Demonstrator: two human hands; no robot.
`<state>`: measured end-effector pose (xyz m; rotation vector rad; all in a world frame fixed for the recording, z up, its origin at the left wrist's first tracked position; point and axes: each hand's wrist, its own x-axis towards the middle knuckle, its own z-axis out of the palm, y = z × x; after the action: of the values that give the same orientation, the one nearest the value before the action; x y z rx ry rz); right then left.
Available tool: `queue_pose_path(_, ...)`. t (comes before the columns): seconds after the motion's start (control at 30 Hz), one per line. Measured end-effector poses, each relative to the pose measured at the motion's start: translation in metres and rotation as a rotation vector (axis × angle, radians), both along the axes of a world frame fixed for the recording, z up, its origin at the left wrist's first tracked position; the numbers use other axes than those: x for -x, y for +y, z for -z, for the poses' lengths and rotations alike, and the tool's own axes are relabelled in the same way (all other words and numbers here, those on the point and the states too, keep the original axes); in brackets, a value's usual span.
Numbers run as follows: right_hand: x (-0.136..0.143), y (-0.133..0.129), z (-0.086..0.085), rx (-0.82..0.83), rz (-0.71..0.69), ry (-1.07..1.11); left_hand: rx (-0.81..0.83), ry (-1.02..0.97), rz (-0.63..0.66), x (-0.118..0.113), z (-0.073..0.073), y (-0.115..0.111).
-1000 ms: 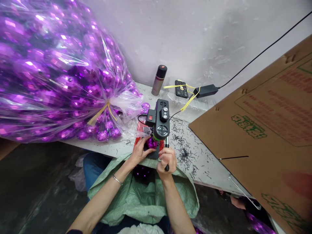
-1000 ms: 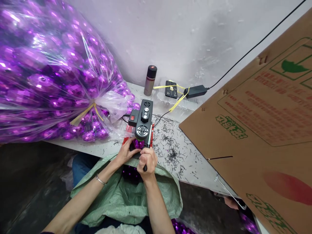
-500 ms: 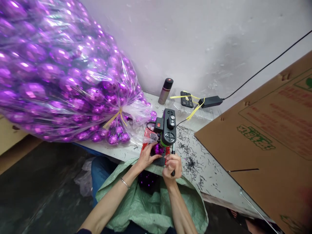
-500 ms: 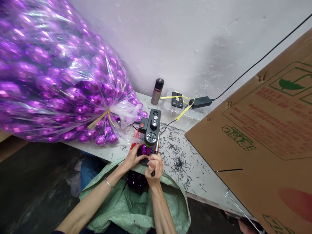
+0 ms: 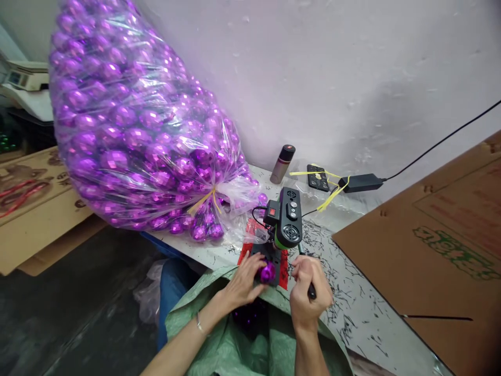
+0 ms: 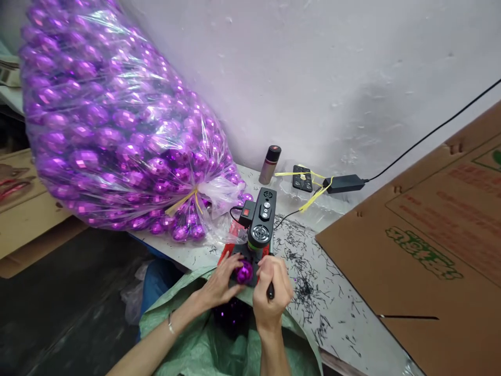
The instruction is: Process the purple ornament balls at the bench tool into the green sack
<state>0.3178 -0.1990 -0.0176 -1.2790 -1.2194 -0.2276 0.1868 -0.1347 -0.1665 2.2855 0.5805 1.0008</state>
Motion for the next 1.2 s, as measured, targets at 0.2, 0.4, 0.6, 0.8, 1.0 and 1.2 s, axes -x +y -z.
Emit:
queue_pose_path(0.2,-0.001,-0.003,0.021,-0.005,-0.006,-0.078,-0.129,0.002,-0.263,0.034,-0.027,0.04)
queue_pose_path(0.4,0.0,-0.003,0.02,-0.018,-0.001,-0.074,0.204,0.367,-0.627,-0.015,-0.081,0.171)
queue_pose_path(0.6,0.002,-0.002,0.021,-0.029,0.023,-0.093,0.34,0.359,-0.627,-0.044,-0.08,0.199)
queue_pose_path(0.8,0.001,-0.001,0.019,-0.028,-0.007,-0.106,0.438,0.231,-0.588,-0.02,-0.082,0.165)
queue_pose_path(1.0,-0.001,0.0,0.003,0.006,0.003,-0.057,0.701,-0.266,-0.341,0.011,-0.066,0.085)
queue_pose_path(1.2,-0.003,0.002,-0.01,0.02,-0.001,-0.061,0.78,-0.399,-0.222,-0.013,-0.037,0.026)
